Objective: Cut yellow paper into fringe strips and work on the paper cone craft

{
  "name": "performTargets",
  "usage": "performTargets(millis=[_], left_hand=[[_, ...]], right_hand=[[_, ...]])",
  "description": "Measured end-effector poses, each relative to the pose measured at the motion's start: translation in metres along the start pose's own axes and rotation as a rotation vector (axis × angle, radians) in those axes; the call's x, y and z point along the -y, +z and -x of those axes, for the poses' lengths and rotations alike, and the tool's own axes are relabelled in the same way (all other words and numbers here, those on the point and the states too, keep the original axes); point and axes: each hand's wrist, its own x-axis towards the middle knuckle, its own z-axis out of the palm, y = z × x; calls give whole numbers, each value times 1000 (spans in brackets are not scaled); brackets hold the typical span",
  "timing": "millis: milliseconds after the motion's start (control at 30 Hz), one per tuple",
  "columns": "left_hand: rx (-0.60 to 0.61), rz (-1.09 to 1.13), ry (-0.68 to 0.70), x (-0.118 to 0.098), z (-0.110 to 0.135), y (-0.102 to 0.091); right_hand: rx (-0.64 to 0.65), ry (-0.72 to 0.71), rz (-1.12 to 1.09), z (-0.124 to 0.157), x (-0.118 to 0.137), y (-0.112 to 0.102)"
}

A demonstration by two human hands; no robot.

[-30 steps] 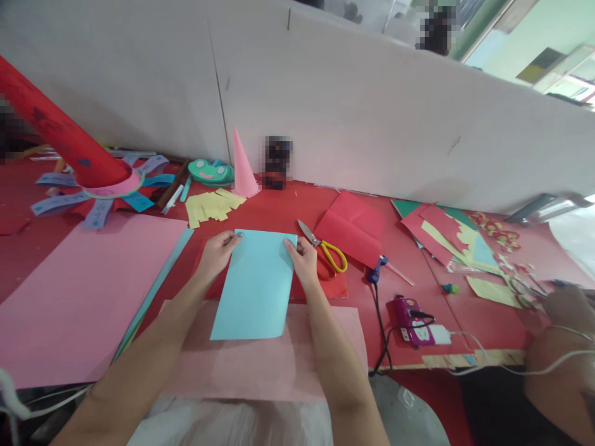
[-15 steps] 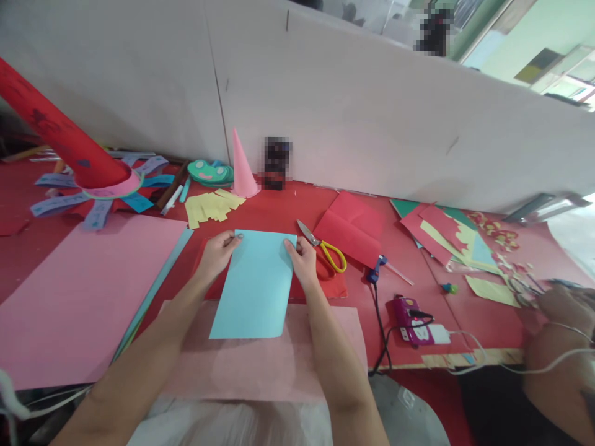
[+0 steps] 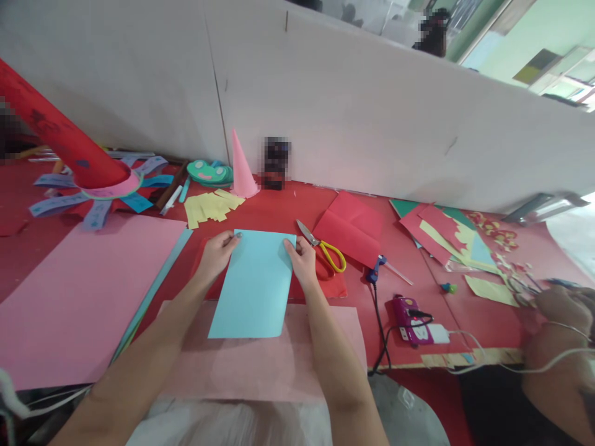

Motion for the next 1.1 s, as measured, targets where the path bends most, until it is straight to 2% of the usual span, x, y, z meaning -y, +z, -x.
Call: performTargets(millis=[267,600,1100], left_hand=[[-11,-12,-5,-5,1,-1],[-8,-22,-8,3,-1,0],[-15,-37,5,1,-1,0]], right_hand=[[-3,-3,33,0,1,0],[1,-13,54,-1,-1,-1],[-5,-5,29,0,2,0]])
